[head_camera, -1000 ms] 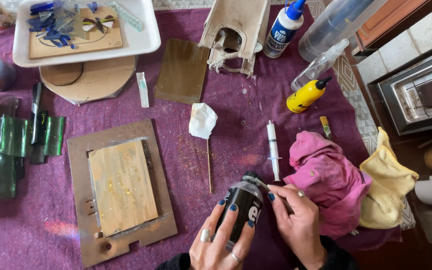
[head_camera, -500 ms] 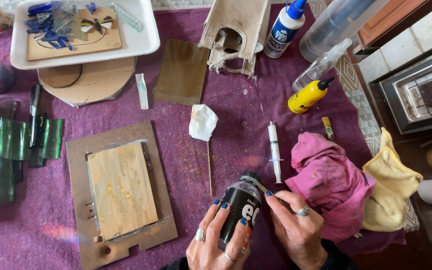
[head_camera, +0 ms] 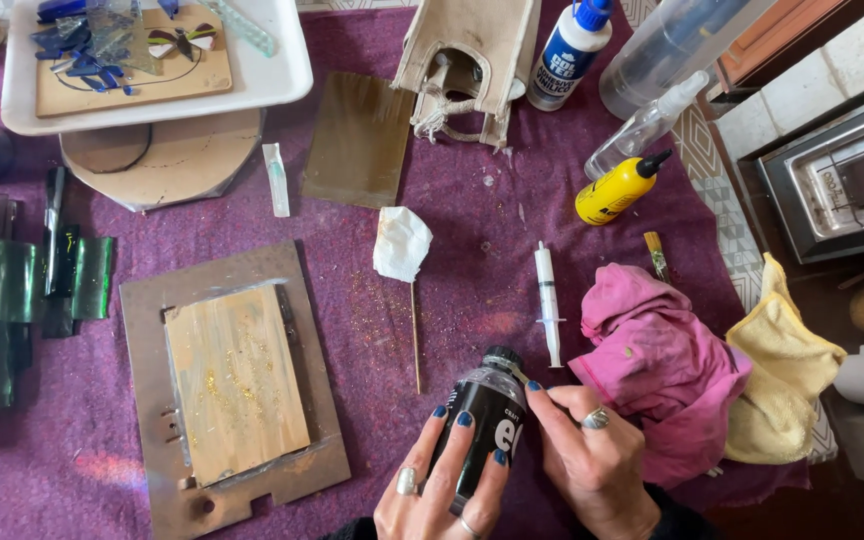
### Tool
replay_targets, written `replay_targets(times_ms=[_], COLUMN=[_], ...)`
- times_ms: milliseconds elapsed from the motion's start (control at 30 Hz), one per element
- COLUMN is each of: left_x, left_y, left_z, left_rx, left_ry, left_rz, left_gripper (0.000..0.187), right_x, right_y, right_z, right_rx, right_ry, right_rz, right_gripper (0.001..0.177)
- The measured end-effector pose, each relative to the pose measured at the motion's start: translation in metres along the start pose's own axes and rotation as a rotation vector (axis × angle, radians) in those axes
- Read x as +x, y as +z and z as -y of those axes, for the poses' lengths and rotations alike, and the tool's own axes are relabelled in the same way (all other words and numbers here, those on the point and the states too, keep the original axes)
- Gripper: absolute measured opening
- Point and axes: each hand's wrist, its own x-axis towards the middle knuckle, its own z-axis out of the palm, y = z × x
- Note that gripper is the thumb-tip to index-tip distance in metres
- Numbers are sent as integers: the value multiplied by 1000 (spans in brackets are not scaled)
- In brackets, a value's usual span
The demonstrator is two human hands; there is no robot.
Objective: Applying adhesive and gold leaf flakes to a block as part of a craft project.
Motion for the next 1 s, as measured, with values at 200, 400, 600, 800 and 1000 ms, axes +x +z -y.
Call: replay_targets(times_ms=[200,400,600,800,1000], left_x=[4,-1,-9,-8,-7], left_y=[-4,-3,-3,3,4], left_z=[0,1,7,6,5], left_rx=[-40,-64,-142,-131,-95], left_ry=[65,-32,-75,-94,-96], left_rz=[21,-9,51,7,-10], left_gripper=[28,32,45,48,43], right_x=[12,14,-2,-3,-2], right_y=[-4,-7,-6,-5,-3], right_z=[1,1,-1,7,9], right_rx=[31,33,-74,-114,-200], right_ry=[8,34,-11,-17,-61], right_rz=[64,159,84,84,103], right_gripper=[30,32,29,30,31])
